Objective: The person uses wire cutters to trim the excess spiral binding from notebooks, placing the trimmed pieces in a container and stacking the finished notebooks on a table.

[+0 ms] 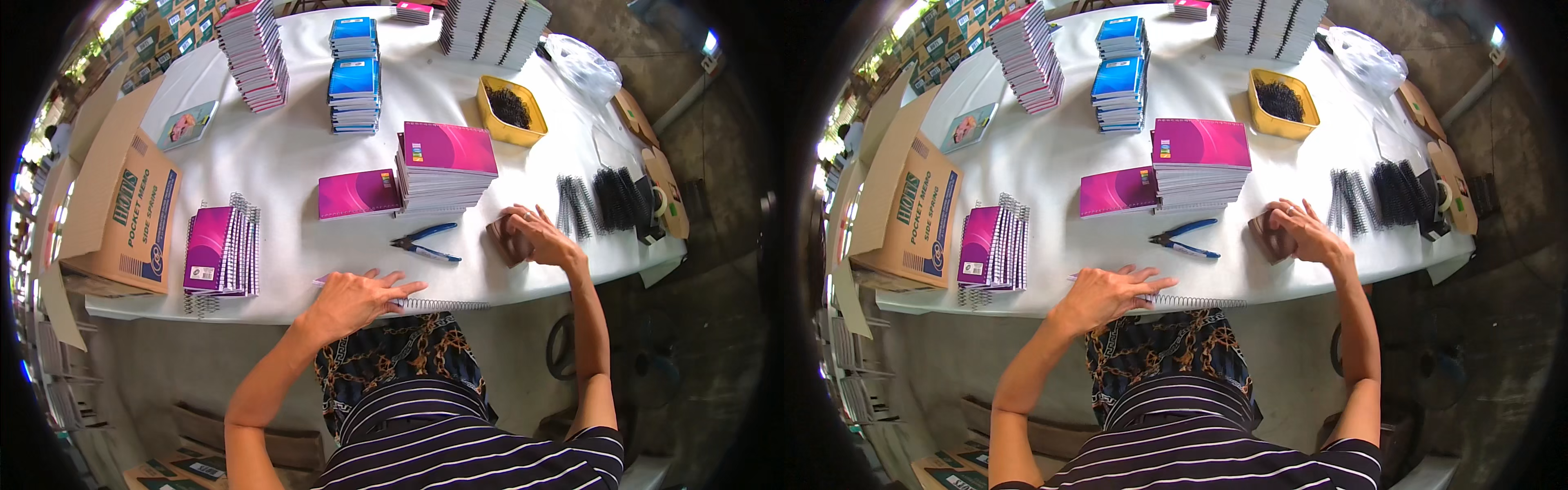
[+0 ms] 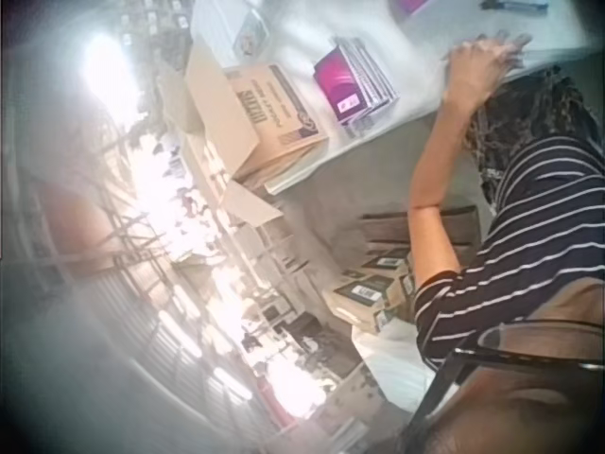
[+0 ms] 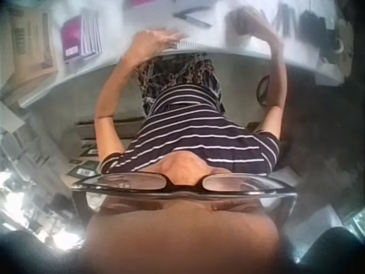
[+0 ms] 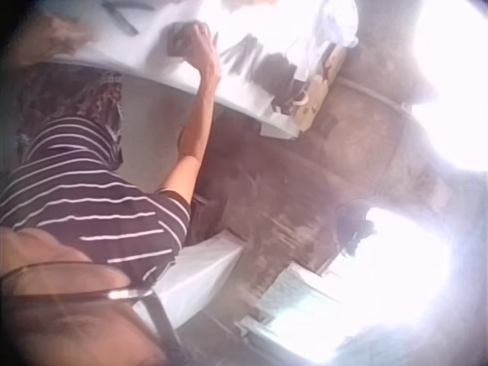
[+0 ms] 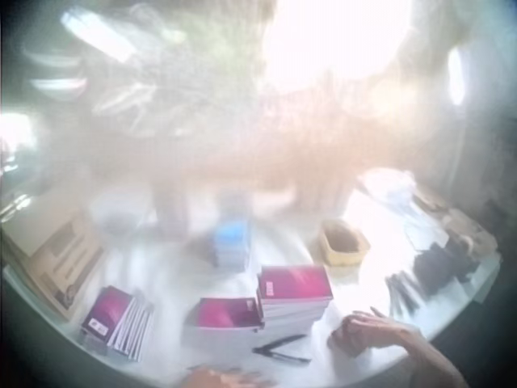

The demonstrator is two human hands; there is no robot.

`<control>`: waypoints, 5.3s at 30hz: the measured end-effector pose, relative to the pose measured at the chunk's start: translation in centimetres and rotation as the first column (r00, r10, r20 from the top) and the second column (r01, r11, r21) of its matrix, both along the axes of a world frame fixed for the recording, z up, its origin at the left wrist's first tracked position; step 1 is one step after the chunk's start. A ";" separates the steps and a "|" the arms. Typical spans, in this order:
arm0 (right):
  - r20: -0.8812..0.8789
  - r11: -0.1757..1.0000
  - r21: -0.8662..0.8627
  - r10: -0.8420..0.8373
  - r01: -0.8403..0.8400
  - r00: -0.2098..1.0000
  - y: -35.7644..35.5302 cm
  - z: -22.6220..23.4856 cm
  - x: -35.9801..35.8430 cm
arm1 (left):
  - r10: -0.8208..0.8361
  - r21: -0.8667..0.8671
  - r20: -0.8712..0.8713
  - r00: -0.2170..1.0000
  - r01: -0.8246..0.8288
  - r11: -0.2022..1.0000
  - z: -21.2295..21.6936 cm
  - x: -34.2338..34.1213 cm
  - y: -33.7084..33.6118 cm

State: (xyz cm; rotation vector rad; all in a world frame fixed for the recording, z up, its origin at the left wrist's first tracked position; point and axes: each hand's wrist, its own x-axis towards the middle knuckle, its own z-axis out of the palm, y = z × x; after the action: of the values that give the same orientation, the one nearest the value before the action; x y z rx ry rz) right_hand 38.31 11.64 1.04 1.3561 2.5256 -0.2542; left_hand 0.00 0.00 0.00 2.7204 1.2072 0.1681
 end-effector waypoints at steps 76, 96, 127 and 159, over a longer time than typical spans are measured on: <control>-0.470 0.989 0.142 0.103 -0.040 0.877 -4.7 -4.8 -11.7 | 0.280 -0.168 0.086 0.956 -0.263 0.950 0.2 -2.6 1.6; -0.690 0.902 0.311 -0.002 0.299 0.723 -13.5 -1.4 -17.4 | 0.413 -0.112 0.060 0.909 -0.405 0.907 0.7 -0.8 0.8; -0.639 0.764 0.363 -0.212 0.532 0.740 -6.9 -0.8 -13.5 | 0.150 -0.209 -0.043 0.988 -0.156 0.965 1.3 -1.8 0.8; -0.770 0.771 -0.494 -0.172 -0.403 0.615 -1.8 0.6 -14.9 | 0.332 0.053 0.083 0.940 -0.337 0.940 -0.2 -3.6 1.6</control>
State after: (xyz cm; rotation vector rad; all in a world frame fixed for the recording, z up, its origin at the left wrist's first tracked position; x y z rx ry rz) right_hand 23.44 9.82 1.64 0.8387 2.6541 -1.8726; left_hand -3.56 1.56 -0.20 2.5130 1.6619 0.3514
